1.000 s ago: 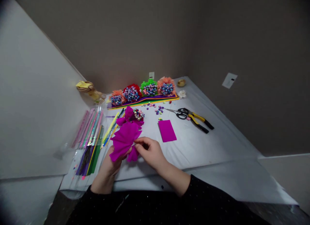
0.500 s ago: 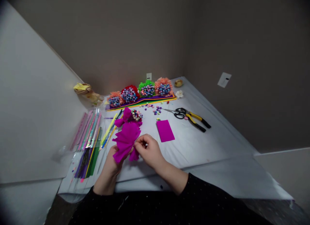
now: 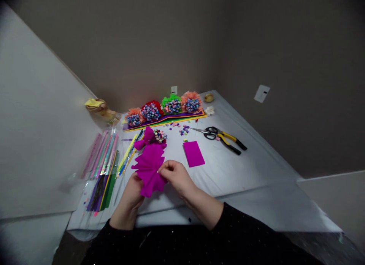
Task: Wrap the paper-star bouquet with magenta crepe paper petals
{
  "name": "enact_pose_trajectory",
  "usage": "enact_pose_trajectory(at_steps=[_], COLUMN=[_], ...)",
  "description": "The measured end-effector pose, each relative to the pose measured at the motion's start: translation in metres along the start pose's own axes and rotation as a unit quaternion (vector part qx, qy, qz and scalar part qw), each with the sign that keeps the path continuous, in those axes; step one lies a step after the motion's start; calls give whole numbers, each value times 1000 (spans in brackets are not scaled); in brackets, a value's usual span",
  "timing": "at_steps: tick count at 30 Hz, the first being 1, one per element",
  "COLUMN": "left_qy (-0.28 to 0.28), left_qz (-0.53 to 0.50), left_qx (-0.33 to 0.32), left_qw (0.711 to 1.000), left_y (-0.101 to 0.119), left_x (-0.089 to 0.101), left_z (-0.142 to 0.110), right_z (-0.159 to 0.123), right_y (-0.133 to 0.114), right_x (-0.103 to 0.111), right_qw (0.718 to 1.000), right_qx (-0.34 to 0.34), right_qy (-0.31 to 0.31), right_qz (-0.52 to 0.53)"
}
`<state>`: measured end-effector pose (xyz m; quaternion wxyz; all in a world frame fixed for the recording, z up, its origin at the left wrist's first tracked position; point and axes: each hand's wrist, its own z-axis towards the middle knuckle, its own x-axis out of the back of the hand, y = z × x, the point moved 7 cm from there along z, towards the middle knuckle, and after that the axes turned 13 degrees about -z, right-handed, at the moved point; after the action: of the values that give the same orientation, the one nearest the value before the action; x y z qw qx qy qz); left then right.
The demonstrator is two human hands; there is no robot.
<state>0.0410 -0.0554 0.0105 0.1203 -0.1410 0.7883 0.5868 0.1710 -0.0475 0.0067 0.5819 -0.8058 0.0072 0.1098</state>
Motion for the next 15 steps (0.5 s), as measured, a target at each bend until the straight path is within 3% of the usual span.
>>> enact_pose_trajectory(at_steps=[5, 10, 15], left_qy=[-15, -33, -15], left_qz=[-1, 35, -5], left_qx=[-19, -23, -36], left_qw=[1000, 999, 999], left_y=[-2, 1, 6], left_x=[2, 1, 6], left_z=[1, 0, 1], right_z=[-5, -18, -23], right_y=[-9, -28, -36], right_x=[9, 10, 6], right_qw=[992, 958, 939], right_qx=[65, 167, 254], right_qy=[59, 105, 54], right_qz=[-89, -208, -227])
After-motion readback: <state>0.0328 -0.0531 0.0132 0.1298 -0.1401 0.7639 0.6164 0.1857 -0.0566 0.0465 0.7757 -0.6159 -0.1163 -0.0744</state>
